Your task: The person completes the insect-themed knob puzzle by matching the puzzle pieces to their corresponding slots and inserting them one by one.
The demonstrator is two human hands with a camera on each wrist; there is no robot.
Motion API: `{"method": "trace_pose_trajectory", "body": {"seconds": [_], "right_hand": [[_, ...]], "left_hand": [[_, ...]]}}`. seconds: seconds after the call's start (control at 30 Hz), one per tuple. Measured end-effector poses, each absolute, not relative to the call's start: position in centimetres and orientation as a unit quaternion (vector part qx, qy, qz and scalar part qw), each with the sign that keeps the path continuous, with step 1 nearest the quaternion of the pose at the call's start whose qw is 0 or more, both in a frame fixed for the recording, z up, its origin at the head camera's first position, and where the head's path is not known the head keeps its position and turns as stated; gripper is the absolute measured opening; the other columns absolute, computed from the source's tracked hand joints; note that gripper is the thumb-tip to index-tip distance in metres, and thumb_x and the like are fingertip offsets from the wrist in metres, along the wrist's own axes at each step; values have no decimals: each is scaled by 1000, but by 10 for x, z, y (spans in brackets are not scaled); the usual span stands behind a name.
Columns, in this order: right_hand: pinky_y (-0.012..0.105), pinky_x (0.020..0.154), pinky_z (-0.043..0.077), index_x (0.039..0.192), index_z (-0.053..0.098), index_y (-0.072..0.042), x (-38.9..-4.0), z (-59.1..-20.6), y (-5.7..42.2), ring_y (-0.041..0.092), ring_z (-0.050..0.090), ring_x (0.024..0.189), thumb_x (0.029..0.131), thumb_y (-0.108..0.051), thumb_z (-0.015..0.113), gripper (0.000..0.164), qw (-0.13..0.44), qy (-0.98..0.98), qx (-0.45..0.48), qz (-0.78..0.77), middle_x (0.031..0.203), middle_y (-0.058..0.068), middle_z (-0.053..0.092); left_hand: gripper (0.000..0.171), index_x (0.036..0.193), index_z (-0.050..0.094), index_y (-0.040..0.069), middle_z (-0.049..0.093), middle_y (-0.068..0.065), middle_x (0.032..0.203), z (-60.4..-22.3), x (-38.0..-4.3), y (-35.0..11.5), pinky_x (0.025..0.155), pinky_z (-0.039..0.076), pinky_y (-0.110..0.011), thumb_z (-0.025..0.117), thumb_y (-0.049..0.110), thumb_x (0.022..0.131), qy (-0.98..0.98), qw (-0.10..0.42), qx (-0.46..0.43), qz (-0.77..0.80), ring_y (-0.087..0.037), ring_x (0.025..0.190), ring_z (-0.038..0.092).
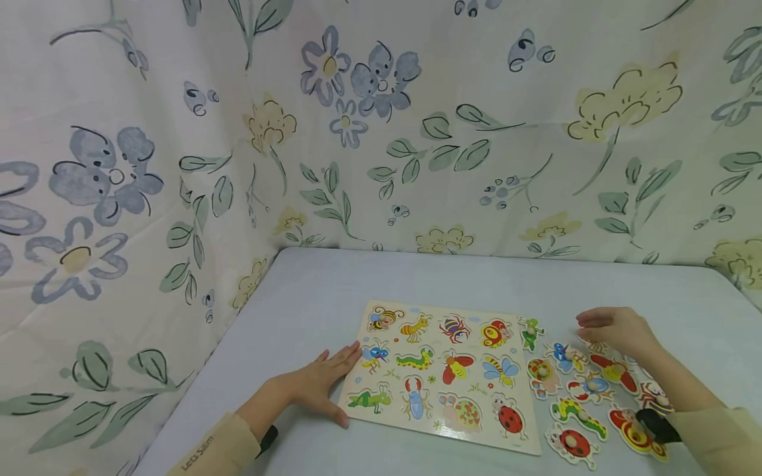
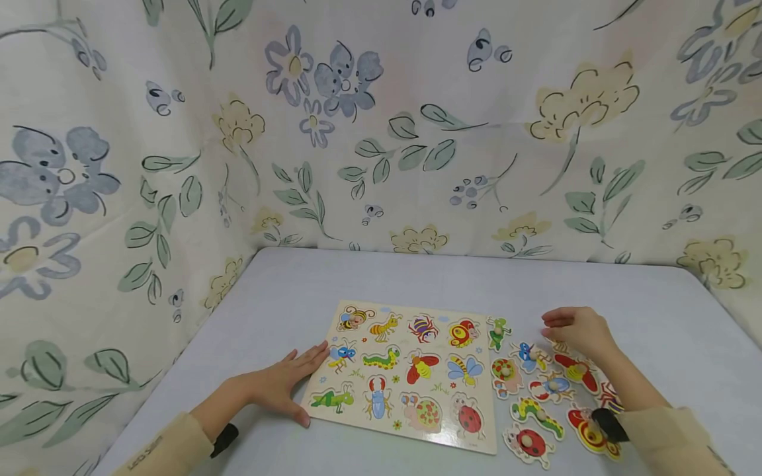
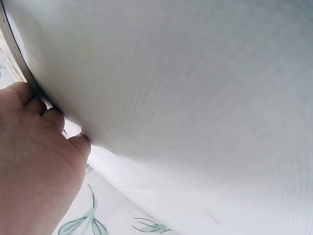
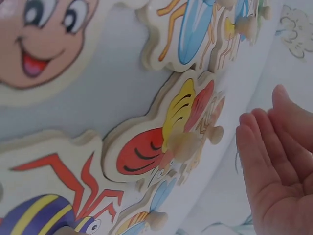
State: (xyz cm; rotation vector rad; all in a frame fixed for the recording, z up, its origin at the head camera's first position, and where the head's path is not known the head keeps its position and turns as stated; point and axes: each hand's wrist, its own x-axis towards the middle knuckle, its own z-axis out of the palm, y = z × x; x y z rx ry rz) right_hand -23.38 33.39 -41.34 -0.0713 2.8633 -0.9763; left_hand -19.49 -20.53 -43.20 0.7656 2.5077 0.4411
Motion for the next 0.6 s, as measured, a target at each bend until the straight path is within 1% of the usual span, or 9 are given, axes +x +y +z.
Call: {"method": "trace_pose_trajectory", "body": {"seconds": [0.17, 0.27, 0.43, 0.6], "right_hand": [[59, 78, 49, 114, 60, 15, -233, -416, 338, 51, 56, 101, 89, -10, 66, 36, 45, 947, -20, -317, 105, 31, 65], [59, 78, 49, 115, 58, 16, -232, -419, 342, 52, 55, 101, 90, -9, 65, 36, 47, 945, -12, -323, 107, 33, 63], [59, 79, 48, 118, 56, 16, -233, -423, 347, 52, 53, 102, 91, -11, 65, 39, 67, 941, 13, -333, 111, 35, 61], [57, 77, 49, 118, 56, 16, -234, -426, 351, 49, 54, 98, 91, -13, 66, 40, 78, 940, 20, -330, 109, 35, 61]], "left_hand": [[119, 156, 14, 7, 5, -6, 164, -433, -196, -206, 118, 6, -53, 83, 51, 69, 915, 240, 280, 162, -26, 149, 9], [119, 156, 14, 7, 5, -6, 164, -433, -196, -206, 118, 6, -53, 83, 51, 69, 915, 240, 280, 164, -26, 149, 8], [120, 156, 13, 7, 4, -6, 164, -433, -196, -206, 118, 6, -53, 83, 52, 69, 914, 241, 282, 165, -26, 149, 8], [120, 157, 12, 8, 4, -6, 164, -434, -197, -206, 118, 6, -53, 82, 53, 69, 914, 239, 284, 162, -26, 149, 8]]}}
